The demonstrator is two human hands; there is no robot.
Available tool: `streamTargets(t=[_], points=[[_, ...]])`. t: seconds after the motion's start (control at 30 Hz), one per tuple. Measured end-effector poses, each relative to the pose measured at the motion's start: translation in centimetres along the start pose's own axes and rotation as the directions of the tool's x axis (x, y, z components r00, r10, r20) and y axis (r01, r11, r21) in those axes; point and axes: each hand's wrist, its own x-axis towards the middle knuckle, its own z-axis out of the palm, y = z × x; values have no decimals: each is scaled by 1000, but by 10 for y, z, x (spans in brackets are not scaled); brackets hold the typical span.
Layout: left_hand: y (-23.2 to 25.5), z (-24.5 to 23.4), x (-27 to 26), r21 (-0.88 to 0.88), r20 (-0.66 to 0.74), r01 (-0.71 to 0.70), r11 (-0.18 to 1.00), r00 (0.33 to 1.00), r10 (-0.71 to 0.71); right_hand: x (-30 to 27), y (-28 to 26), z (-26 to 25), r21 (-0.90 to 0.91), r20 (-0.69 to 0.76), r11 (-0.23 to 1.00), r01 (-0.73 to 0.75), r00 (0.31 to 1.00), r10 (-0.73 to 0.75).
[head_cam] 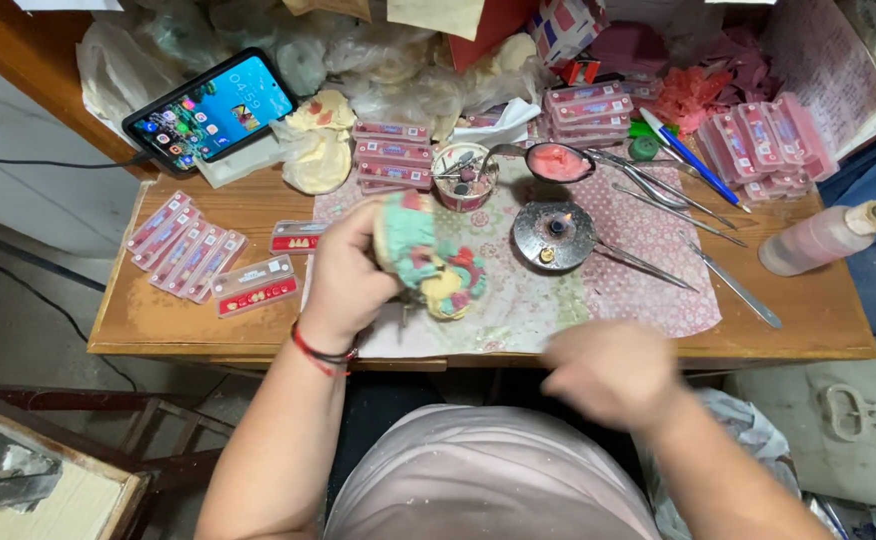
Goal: The person works on a dental model, using a metal tool to apply and shape pink wax on the teeth. They then open a plastic container to retrieve small red teeth, select one, and use a rotary tool to grind it. Finally, they return to the dental model to apply more wax and place the prepared tooth onto the model.
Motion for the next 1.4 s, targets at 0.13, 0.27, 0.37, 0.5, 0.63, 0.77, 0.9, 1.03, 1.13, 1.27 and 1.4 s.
streamTargets(t=[0.13, 0.27, 0.37, 0.5, 0.63, 0.77, 0.9, 1.03, 1.13, 1.27, 1.4], points=[[19, -14, -12, -315, -163, -34, 948, 986, -19, 48, -62, 45, 177, 183, 974, 143, 968, -175], [45, -35, -18, -441, -380, -240, 865, 923, 63, 71, -81, 100, 102, 331, 992, 73, 938, -103], [43, -47, -33, -353, -399, -296, 888, 906, 143, 82, -74, 123, 20, 378, 1000, -23, 926, 14], [51, -33, -38, -325, -475, -165, 931, 880, -10, 76, -49, 100, -111, 450, 963, -247, 851, 270], [36, -22, -39, -355, -420, -139, 925, 907, -24, 20, -28, 51, -349, 347, 898, -267, 853, 389], [41, 2, -24, -416, -396, -57, 908, 910, -124, -33, -17, -7, -441, 261, 745, -501, 722, 641], [46, 23, -8, -317, -379, -68, 946, 923, -61, -57, -16, -67, -582, 9, 529, -618, 645, 764], [53, 33, 4, -420, -312, -36, 907, 944, -106, -138, 3, -113, -845, -259, 0, -535, 409, 875], [52, 37, 14, -234, -281, -38, 972, 959, -30, -149, 30, -145, -878, -314, -182, -443, 245, 917], [28, 45, 20, -395, -346, -67, 916, 935, -81, -113, 75, -144, -355, -486, 348, -868, 489, 724], [-1, 53, 15, -445, -389, -206, 872, 921, 19, -85, 123, -123, -171, -404, 442, -880, 472, 784]])
